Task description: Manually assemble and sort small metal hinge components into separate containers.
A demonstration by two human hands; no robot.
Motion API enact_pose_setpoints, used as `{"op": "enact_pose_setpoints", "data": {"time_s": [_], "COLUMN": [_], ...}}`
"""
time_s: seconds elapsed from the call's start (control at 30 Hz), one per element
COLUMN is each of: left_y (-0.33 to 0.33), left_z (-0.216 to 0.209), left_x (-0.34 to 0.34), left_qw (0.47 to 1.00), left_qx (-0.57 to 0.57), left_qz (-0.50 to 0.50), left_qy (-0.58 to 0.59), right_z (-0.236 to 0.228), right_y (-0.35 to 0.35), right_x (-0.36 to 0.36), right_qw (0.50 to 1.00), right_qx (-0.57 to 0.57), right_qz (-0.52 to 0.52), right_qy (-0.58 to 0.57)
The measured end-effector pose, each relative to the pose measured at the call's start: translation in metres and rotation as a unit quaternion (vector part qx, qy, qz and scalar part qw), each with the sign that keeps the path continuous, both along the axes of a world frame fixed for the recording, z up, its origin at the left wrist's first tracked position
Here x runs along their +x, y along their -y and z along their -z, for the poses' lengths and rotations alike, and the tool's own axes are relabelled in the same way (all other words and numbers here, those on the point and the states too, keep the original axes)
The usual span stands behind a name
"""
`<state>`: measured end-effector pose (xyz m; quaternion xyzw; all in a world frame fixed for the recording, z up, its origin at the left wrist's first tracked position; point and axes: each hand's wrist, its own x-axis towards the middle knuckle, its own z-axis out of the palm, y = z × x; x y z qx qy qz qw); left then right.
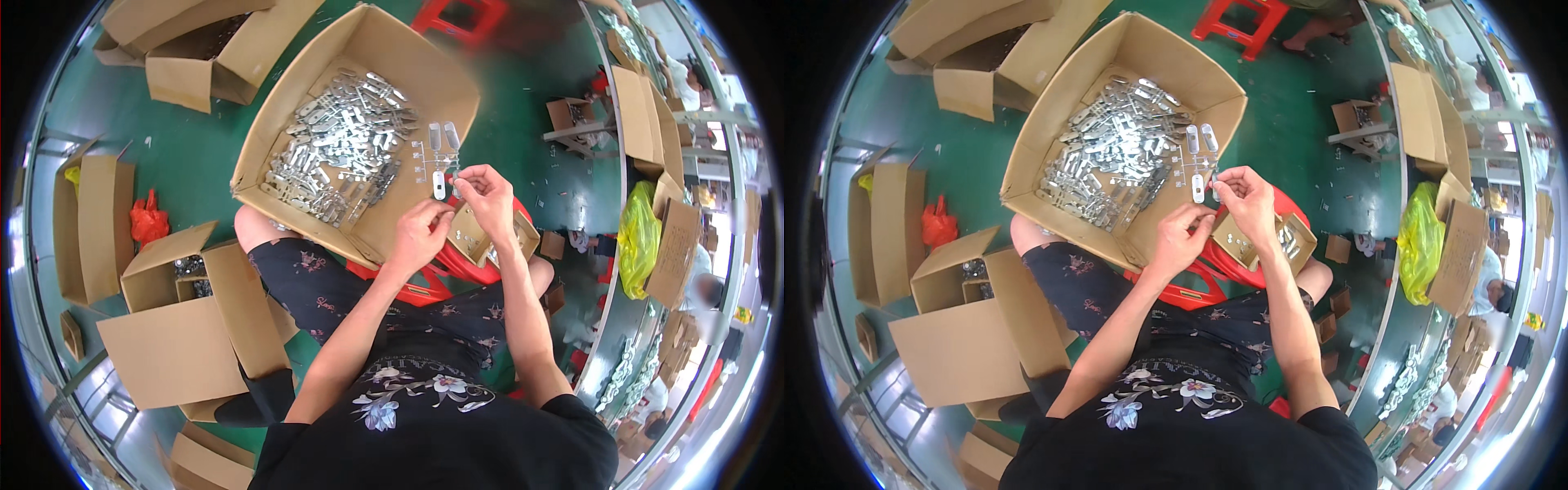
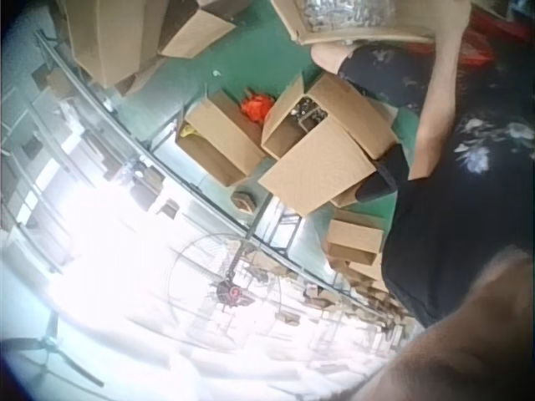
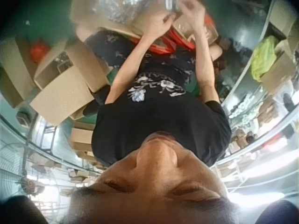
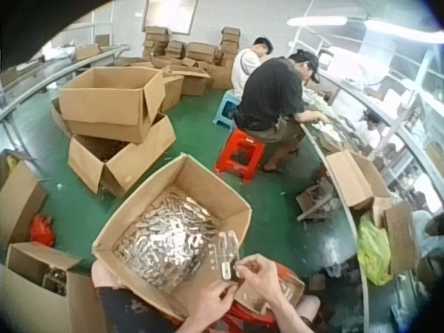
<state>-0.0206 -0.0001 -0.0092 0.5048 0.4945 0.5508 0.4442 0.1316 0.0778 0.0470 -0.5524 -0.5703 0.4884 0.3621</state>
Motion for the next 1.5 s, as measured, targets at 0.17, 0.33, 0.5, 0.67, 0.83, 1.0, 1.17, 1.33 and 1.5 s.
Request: {"op": "enact_pose_setpoints", "data": {"time_s": [0.17,0.33,0.5,0.67,0.83,1.0,1.17,1.33,1.5], "left_y": [-0.001,0.0,0.001,0.001,0.004,0.006,0.004,0.002,0.003], "left_z": [-0.001,0.003,0.001,0.003,-0.002,-0.008,-0.002,0.006,0.012], "left_x": [0.004,0.003,0.005,0.002,0.008,0.011,0.011,0.007,0.002], "left_qw": [0.996,0.997,0.998,0.993,0.995,0.993,0.991,0.991,0.995], "left_qx": [-0.049,-0.062,-0.051,-0.094,-0.081,-0.053,-0.004,-0.063,-0.096], "left_qz": [-0.023,0.021,0.047,0.063,0.044,0.027,-0.002,0.003,0.022], "left_qy": [0.072,0.041,-0.003,-0.01,-0.035,-0.098,-0.133,-0.114,0.028], "right_z": [0.006,0.022,0.032,0.022,0.02,0.023,0.014,0.019,0.035], "right_y": [0.04,0.061,0.065,0.072,0.077,0.081,0.081,0.083,0.081], "right_x": [0.017,0.025,0.03,0.025,0.019,0.02,0.017,0.017,0.023], "right_qw": [0.994,0.991,0.996,0.996,0.992,0.991,0.992,0.983,0.984], "right_qx": [0.009,-0.044,-0.048,-0.002,0.095,0.088,0.066,0.131,0.03], "right_qz": [0.096,0.073,0.072,0.082,0.069,0.088,0.089,0.093,0.173], "right_qy": [-0.057,-0.101,-0.002,0.031,0.041,0.05,0.068,0.089,-0.035]}}
